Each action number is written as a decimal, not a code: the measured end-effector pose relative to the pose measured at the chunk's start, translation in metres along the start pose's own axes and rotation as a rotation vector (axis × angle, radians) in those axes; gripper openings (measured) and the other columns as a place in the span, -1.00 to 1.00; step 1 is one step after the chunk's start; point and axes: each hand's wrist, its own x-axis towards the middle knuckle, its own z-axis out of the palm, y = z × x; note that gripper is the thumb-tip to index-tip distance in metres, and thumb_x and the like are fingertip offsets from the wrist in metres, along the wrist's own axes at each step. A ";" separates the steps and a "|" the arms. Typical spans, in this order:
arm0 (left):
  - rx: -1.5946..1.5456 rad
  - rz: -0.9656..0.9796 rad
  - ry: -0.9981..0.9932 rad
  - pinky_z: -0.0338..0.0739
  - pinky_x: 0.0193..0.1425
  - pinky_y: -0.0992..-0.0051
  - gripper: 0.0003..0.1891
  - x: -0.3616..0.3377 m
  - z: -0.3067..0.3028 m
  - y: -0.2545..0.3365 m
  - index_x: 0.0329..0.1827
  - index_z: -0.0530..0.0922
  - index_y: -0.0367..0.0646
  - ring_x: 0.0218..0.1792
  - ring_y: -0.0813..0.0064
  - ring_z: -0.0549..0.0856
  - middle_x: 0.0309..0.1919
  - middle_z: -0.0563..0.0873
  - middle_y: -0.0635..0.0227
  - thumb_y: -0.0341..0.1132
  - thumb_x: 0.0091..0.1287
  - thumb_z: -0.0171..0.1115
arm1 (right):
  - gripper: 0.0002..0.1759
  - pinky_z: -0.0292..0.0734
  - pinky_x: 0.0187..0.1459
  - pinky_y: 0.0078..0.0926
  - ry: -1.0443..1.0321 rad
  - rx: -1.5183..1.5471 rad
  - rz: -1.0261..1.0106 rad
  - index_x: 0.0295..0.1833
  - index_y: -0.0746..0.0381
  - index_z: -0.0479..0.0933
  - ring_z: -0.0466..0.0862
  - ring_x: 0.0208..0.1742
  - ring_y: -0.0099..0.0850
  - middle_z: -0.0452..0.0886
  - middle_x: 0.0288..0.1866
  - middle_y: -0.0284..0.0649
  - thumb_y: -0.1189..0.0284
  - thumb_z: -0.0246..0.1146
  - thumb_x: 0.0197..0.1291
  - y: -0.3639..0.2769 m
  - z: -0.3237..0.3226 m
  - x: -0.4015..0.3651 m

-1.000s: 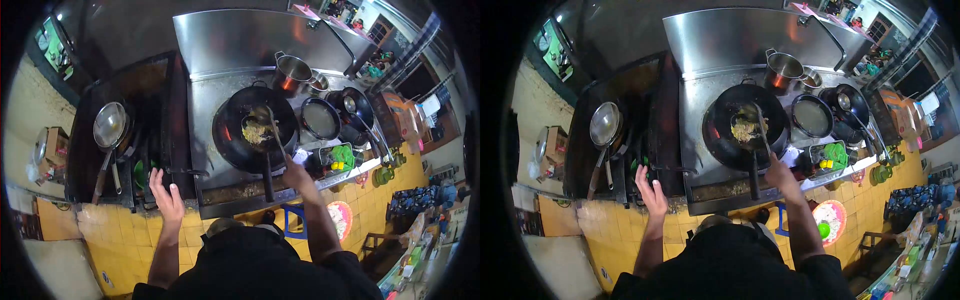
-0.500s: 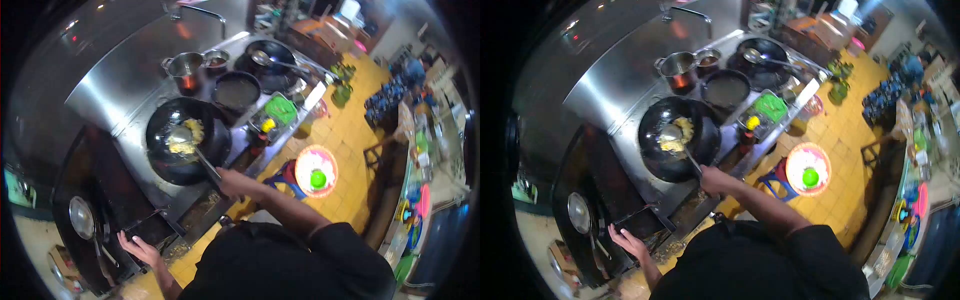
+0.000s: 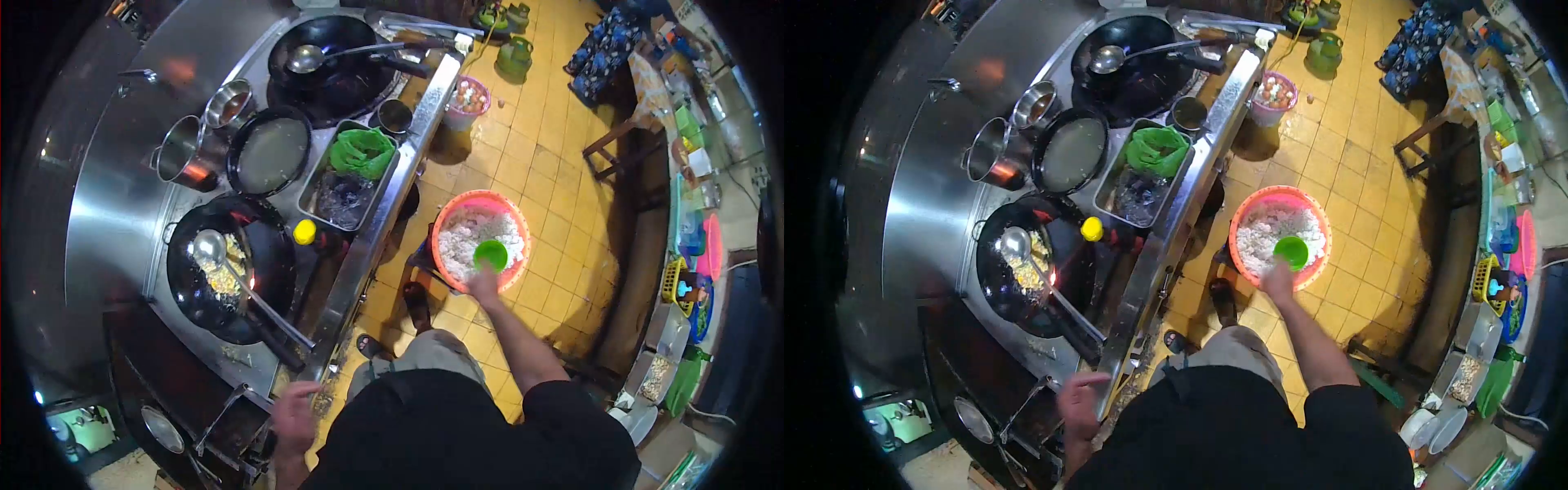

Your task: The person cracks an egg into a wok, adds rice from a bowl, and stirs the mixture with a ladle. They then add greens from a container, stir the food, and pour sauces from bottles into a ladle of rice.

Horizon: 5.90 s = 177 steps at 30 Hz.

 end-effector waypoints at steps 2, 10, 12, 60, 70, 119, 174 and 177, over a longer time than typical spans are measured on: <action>-0.005 -0.244 -0.515 0.50 0.13 0.38 -0.75 0.049 0.052 0.012 -0.01 0.60 -0.27 -0.05 0.27 0.69 -0.11 0.71 0.14 -0.32 0.36 0.15 | -0.40 0.46 0.05 -0.06 -0.295 -0.202 0.334 0.24 0.32 0.33 0.53 0.06 0.06 0.52 0.02 0.14 0.49 0.24 0.01 0.026 -0.047 0.054; -0.045 -0.396 -0.568 0.37 0.32 0.26 -0.22 0.192 0.316 -0.168 0.52 -0.03 -0.26 0.26 0.09 0.49 0.33 0.37 -0.11 -0.17 0.36 0.17 | -0.51 0.54 -0.01 -0.05 -0.611 -0.420 0.292 0.15 0.29 0.35 0.55 0.07 0.09 0.48 0.11 0.13 0.49 0.24 0.06 0.098 -0.019 0.106; 0.007 -0.577 -0.514 0.31 0.36 0.32 -0.17 0.214 0.351 -0.204 0.54 -0.25 -0.23 0.29 0.20 0.43 0.42 0.15 -0.11 -0.24 0.41 0.11 | -0.52 0.55 0.02 -0.07 -0.210 -0.319 0.076 0.17 0.22 0.38 0.49 0.16 0.11 0.41 0.19 0.13 0.51 0.19 0.07 0.098 -0.011 0.120; -0.377 0.269 -0.385 0.09 0.49 0.17 -0.55 0.243 0.410 -0.065 0.20 0.47 -0.16 0.39 -0.01 0.23 0.30 0.33 -0.01 -0.27 0.24 0.17 | -0.70 0.52 0.08 -0.31 -0.129 1.642 0.716 0.07 0.28 0.50 0.60 -0.02 -0.37 0.61 -0.06 -0.25 0.35 0.05 0.35 0.033 -0.041 0.032; -0.501 0.321 -0.018 -0.11 0.55 0.27 -0.40 0.162 0.116 0.035 0.50 0.04 -0.32 0.55 0.18 -0.07 0.52 -0.03 0.03 -0.29 0.47 -0.07 | -0.32 0.42 0.25 -0.34 -0.392 1.279 0.242 0.41 0.29 0.16 0.48 0.25 -0.23 0.41 0.27 -0.09 0.58 0.07 0.10 -0.304 -0.135 0.045; 0.176 -0.603 -0.409 0.59 -0.02 0.28 -0.49 0.190 0.421 -0.214 0.19 0.16 -0.49 -0.01 0.09 0.63 0.03 0.46 -0.13 -0.38 0.32 0.15 | -0.15 0.56 0.05 -0.12 -0.718 0.086 0.245 0.34 -0.05 0.31 0.57 0.04 0.08 0.39 0.08 0.10 0.33 0.46 -0.17 0.020 0.007 0.047; -0.403 -0.170 0.728 0.15 0.44 0.25 -0.39 0.098 -0.119 -0.089 0.50 0.12 -0.28 0.42 0.31 0.31 0.40 0.35 0.18 -0.01 0.56 -0.25 | -0.07 0.42 -0.03 -0.09 -0.285 0.538 -0.727 0.31 0.32 0.26 0.40 -0.01 0.06 0.38 -0.04 0.16 0.25 0.50 -0.22 -0.513 0.033 -0.002; -0.490 -0.146 0.434 0.42 0.26 0.31 -0.48 0.062 -0.061 -0.070 0.12 0.53 -0.41 0.04 0.31 0.64 0.03 0.66 0.12 -0.11 0.55 -0.26 | 0.00 0.39 -0.01 -0.15 -0.201 0.720 -0.720 0.32 0.27 0.30 0.43 -0.03 0.05 0.40 -0.04 0.09 0.22 0.55 -0.33 -0.422 0.010 -0.022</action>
